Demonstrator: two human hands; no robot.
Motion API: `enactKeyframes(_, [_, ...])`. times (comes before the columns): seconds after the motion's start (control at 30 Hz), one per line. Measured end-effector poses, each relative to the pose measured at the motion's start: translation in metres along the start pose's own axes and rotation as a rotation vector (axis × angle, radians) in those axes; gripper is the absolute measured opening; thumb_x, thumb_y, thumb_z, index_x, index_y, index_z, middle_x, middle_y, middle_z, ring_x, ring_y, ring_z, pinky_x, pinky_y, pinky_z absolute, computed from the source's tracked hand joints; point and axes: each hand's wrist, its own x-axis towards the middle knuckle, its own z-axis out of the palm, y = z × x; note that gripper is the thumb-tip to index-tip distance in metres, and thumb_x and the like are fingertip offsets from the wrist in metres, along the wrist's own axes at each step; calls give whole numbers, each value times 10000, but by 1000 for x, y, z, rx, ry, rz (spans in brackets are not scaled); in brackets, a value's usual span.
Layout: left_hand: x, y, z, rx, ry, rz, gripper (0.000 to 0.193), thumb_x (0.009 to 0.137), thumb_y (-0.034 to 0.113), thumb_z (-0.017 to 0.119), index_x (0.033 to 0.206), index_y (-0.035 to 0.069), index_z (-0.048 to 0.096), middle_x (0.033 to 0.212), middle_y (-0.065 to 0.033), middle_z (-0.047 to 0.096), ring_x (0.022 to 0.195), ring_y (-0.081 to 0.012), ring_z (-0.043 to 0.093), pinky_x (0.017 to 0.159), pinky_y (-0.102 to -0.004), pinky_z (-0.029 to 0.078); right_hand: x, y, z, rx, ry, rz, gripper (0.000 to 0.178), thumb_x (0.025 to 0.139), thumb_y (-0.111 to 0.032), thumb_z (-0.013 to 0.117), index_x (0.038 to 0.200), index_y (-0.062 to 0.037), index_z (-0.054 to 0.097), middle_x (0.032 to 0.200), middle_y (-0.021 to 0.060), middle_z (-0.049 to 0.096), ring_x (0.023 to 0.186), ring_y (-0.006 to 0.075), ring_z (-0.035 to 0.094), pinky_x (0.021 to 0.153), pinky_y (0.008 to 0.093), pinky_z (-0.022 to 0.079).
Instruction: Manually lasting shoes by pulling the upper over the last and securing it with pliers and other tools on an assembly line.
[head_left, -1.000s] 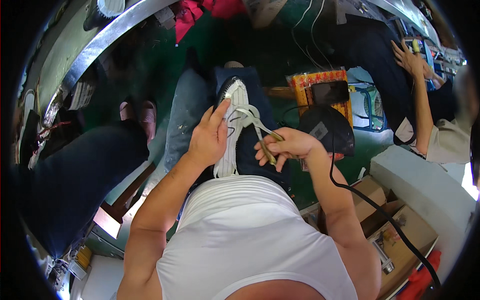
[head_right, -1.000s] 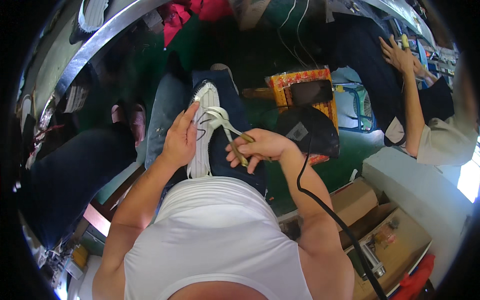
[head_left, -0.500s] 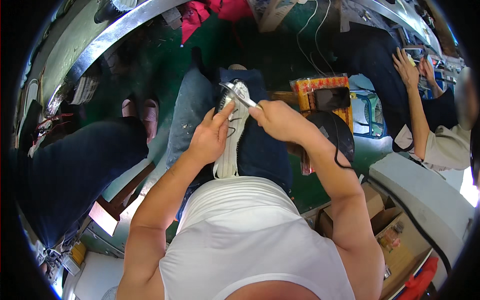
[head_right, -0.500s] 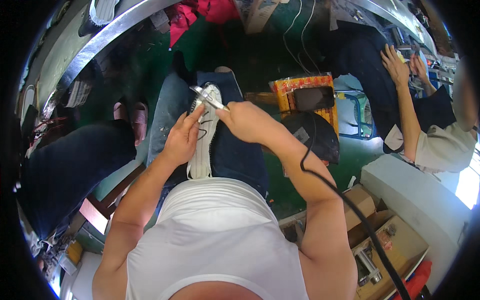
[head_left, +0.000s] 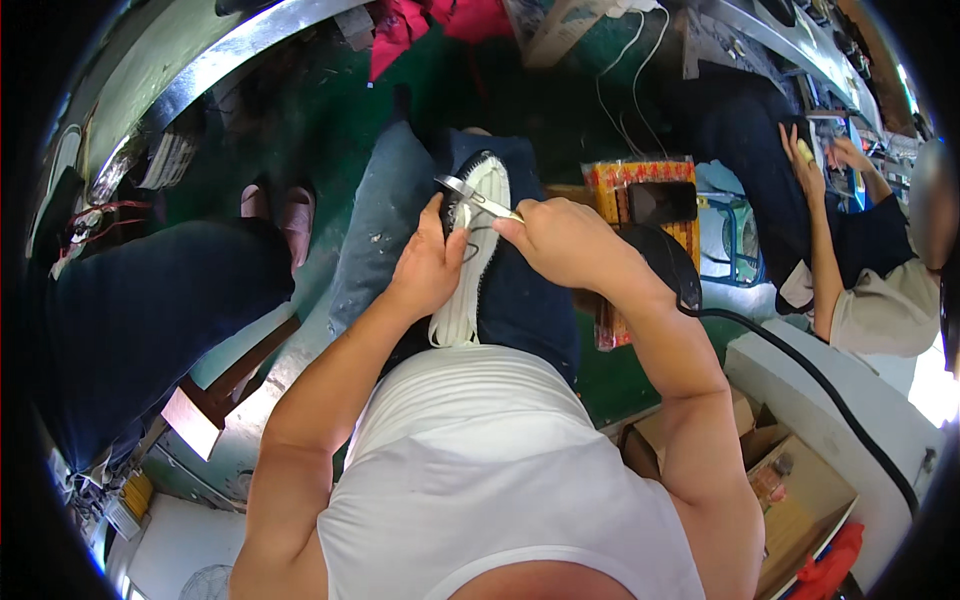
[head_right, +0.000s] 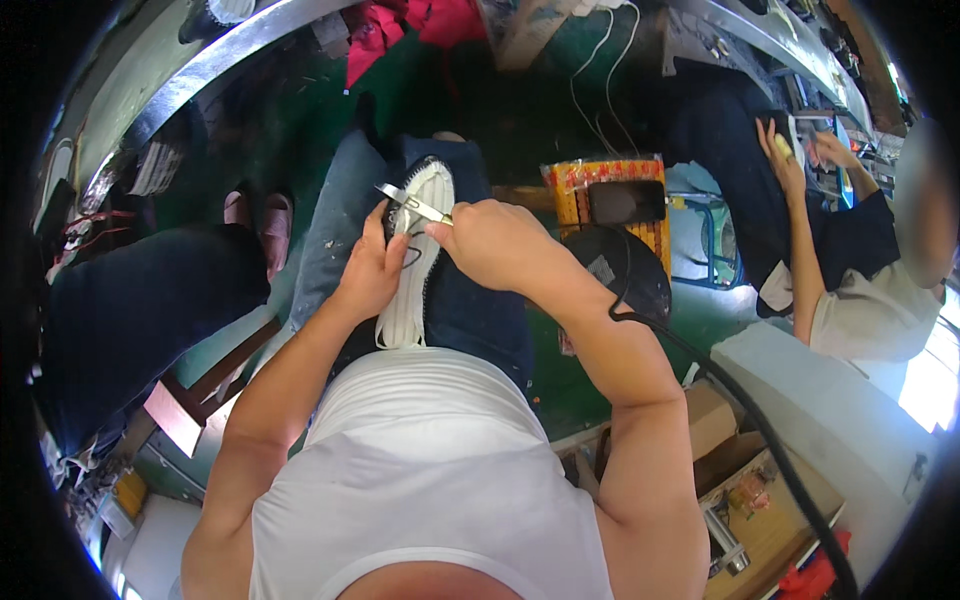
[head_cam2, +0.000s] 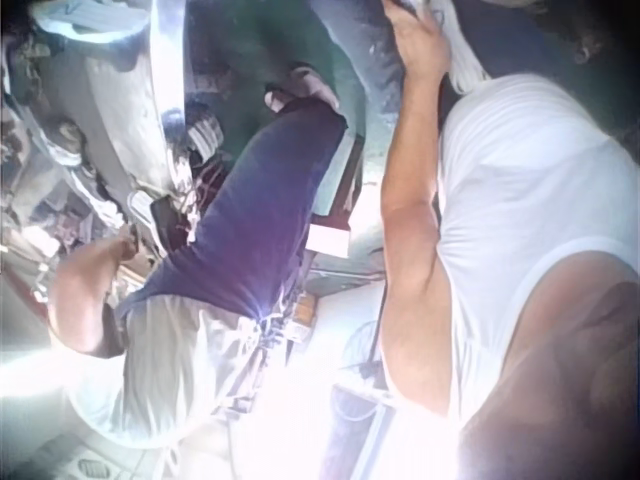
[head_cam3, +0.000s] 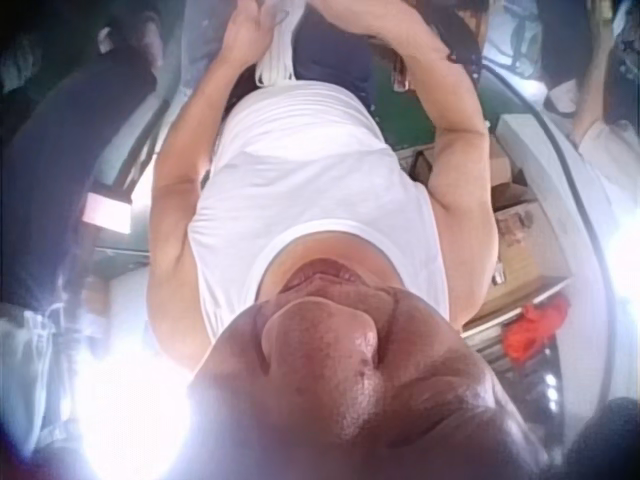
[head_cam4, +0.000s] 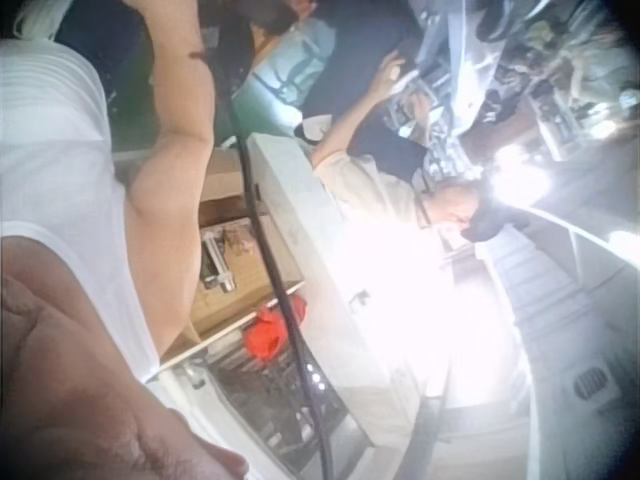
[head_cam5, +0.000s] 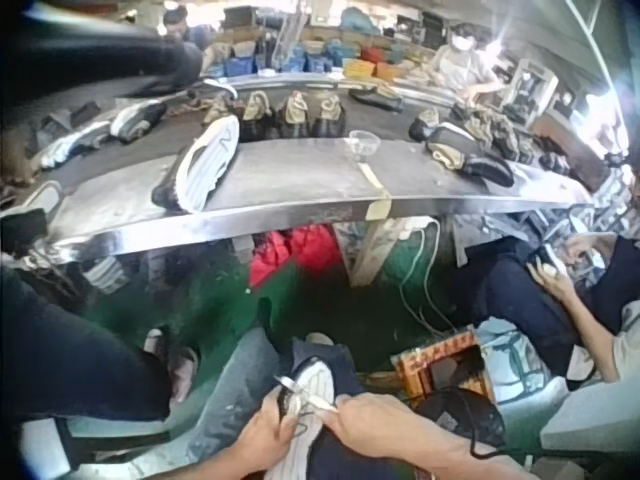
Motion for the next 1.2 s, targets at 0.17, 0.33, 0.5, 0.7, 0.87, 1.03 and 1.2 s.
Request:
enactKeyframes(0.17, [0,5,0,-20,-33,-22,649,992,309,493,1464,-52,233,1298,-354,513,1223,-464,516,1041,-441,402,-8,-8,1,55,91,-108,462,1014,-394,450,935,24,630,849,233,670,817,423,651,728,505,505])
enactKeyframes(0.33, [-1,6,-2,-44,-26,-11,664,979,296,526,1466,-49,234,1293,-344,523,1223,-459,520,1039,-439,405,-8,-11,-12,57,159,-183,450,1009,-390,461,932,16,640,834,215,678,795,401,663,718,497,519])
enactKeyframes(0.5, [0,9,-6,-87,-55,-50,681,961,279,564,1463,-45,238,1271,-337,543,1209,-453,536,1030,-433,414,-8,-9,-4,-162,-38,-23,448,1003,-396,478,905,14,629,813,220,668,771,416,653,692,502,511])
enactKeyframes(0.7, [2,9,-5,-88,-44,-17,703,938,278,594,1459,-37,243,1218,-327,581,1171,-446,568,1016,-429,429,-2,-11,-2,-139,-73,-31,481,1009,-410,456,884,22,627,821,229,674,781,428,653,712,507,514])
enactKeyframes(0.87, [-2,9,-4,-95,-16,30,712,931,283,607,1465,-30,257,1268,-303,564,1229,-411,542,1035,-406,423,3,9,22,59,146,-92,439,1015,-409,463,921,3,582,750,219,633,724,421,621,676,482,497])
enactKeyframes(1.03, [12,-1,-17,-220,-127,-104,700,930,256,641,1469,-18,288,1300,-217,574,1208,-303,560,1033,-358,425,-22,24,26,637,60,164,327,960,-309,578,859,2,582,694,122,618,634,213,615,618,357,487])
enactKeyframes(1.2, [29,-8,-30,-604,-332,-232,703,914,213,695,1479,38,316,1292,-124,574,1165,-198,557,1008,-339,442,-67,27,32,623,-257,194,278,935,-248,592,988,25,606,762,148,660,698,242,653,662,370,501])
